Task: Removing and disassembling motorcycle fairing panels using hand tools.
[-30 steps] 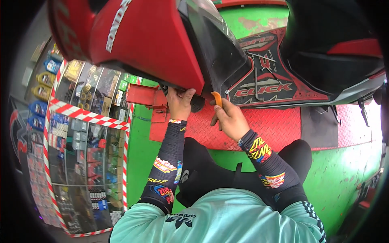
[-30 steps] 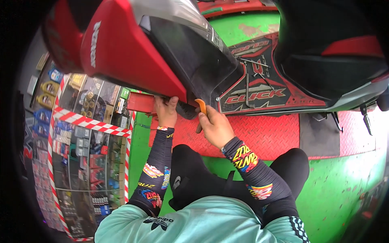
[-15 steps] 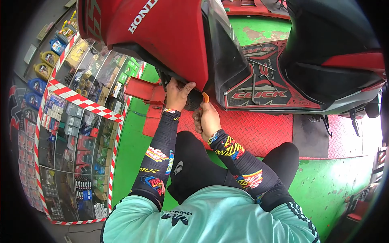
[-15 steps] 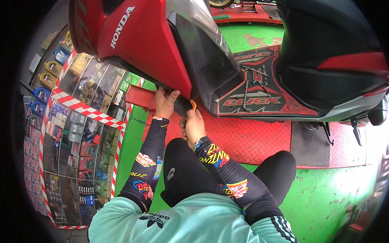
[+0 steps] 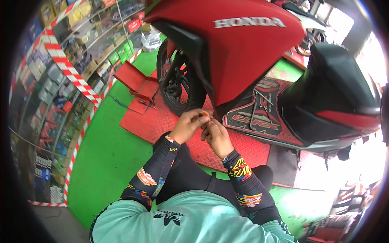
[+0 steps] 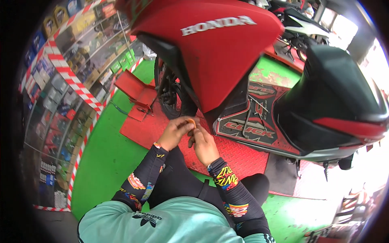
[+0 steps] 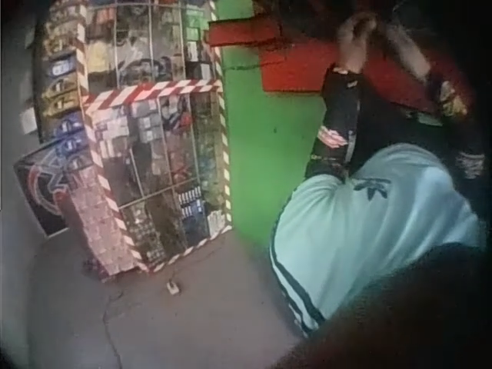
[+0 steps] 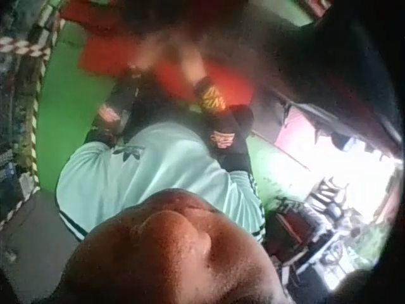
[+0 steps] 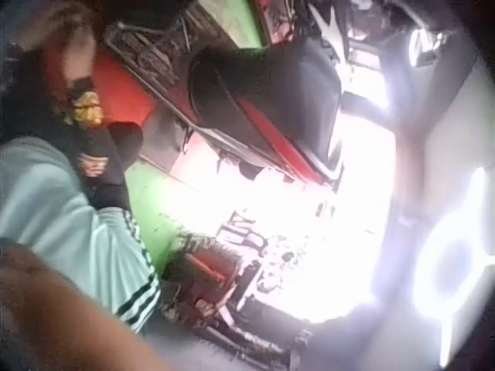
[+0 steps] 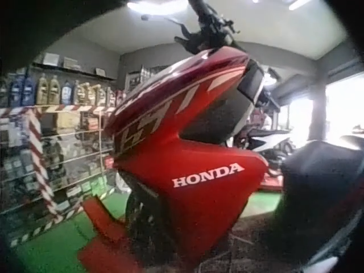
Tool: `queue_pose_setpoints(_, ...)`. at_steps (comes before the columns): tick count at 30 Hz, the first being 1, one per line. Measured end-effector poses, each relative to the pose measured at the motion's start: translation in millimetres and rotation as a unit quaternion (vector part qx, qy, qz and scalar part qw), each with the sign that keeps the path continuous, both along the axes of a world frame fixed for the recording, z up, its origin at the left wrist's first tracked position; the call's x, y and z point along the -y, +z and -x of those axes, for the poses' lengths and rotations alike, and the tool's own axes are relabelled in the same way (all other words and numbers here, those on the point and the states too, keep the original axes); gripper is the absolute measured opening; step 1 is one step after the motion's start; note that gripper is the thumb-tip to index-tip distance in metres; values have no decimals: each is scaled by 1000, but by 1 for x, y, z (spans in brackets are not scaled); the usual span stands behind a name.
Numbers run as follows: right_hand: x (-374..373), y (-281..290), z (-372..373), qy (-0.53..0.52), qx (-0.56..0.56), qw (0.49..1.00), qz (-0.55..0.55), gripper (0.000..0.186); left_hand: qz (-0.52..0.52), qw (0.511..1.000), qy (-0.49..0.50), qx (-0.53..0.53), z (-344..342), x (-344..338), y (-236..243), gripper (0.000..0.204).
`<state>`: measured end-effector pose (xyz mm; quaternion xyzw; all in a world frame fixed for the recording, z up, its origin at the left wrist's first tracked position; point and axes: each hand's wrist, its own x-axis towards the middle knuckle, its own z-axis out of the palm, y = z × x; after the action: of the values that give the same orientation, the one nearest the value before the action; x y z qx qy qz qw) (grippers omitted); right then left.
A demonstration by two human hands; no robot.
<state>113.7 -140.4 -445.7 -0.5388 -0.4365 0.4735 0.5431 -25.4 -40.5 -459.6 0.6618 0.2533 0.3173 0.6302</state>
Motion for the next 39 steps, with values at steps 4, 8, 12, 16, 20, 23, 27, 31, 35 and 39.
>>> queue_pose_setpoints(4, -4, 13, 3, 24, 40, 999, 25, 34, 5, 991, 73, 113, 5, 7, 5, 28)
queue_pose_setpoints(8, -11, 37, -8, -233, 365, 890, -144, 18, 118, 964, 169, 168, 18, -31, -9, 26)
queue_pose_setpoints(12, -34, 49, -46, -358, 268, 865, -226, 38, -132, 961, 226, 87, -15, -69, -10, 25)
queue_pose_setpoints(16, -59, 23, -59, -367, 215, 867, -261, 57, -178, 973, 141, 34, -34, -83, -3, 27)
queue_pose_setpoints(20, -59, -7, -74, -392, 137, 856, -308, 65, -184, 979, 86, -32, -35, -87, 2, 26)
queue_pose_setpoints(23, -56, -17, -83, -451, 271, 806, -270, 71, -216, 975, 36, -32, -27, -100, 3, 27)
queue_pose_setpoints(27, -58, -17, -78, -462, 599, 623, -200, 89, -272, 961, -19, -35, -18, -112, 13, 32)
queue_pose_setpoints(31, -60, -17, -74, -477, 676, 536, -168, 98, -291, 945, -78, -126, -16, -131, 33, 32)
queue_pose_setpoints(35, -66, -18, -74, -500, 723, 454, -143, 128, -336, 921, -149, -126, -19, -149, 46, 33)
queue_pose_setpoints(39, -75, -20, -82, -558, 425, 689, -183, 129, -363, 897, -199, -157, -22, -156, 47, 36)
